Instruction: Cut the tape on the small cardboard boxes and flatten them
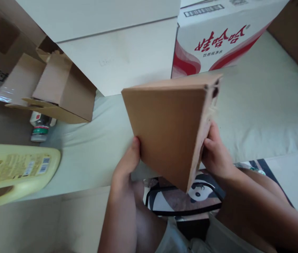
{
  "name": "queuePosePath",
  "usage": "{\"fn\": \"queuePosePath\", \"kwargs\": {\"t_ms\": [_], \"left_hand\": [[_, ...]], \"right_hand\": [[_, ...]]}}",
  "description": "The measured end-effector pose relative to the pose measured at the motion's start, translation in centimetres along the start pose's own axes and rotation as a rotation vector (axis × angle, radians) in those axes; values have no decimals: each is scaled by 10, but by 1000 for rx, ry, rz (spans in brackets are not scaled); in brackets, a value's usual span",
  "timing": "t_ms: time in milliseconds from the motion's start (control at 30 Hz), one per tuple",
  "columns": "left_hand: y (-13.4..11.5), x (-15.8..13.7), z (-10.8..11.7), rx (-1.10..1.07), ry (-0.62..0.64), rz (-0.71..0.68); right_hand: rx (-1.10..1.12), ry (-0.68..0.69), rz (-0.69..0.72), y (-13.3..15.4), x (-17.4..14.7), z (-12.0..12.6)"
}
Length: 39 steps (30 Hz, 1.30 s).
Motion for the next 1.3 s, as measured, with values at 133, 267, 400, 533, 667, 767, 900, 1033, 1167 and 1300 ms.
{"fn": "queuePosePath", "kwargs": {"t_ms": [133,267,400,533,667,767,900,1033,1167,1300], "left_hand": [[0,-19,-16,114,411,345],[-14,-12,-11,199,430,282],[-25,14,22,95,-73,16],[-70,-6,59,-203,-560,-662],[-98,-18,54,-25,-474,-873],[-91,-11,52,81,-424,-750],[-80,-9,54,17,-461,-700],[-80,-8,53,19,-476,-675],[-81,-8,52,31,-476,-688],[-82,-10,50,24,-464,-731]], "right_hand": [[218,32,-126,4,8,9],[211,112,-186,12,13,12],[83,215,-97,21,10,0],[-59,395,101,37,0,-29],[-104,440,173,45,-5,-47],[-211,377,154,40,-1,-41],[-757,35,-1,16,20,3],[-1265,-31,-217,-13,36,36],[-1180,-3,-255,-26,43,42],[-604,-108,-92,0,40,34]]}}
Point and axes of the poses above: each hand's wrist, its own x-axis towards the middle knuckle, its own z-axis out of the back of the hand, y = z × x, the point moved 8 cm from there along x, towards the middle knuckle, and after that the axes turned 4 degrees about -z, right-handed, at the moved point
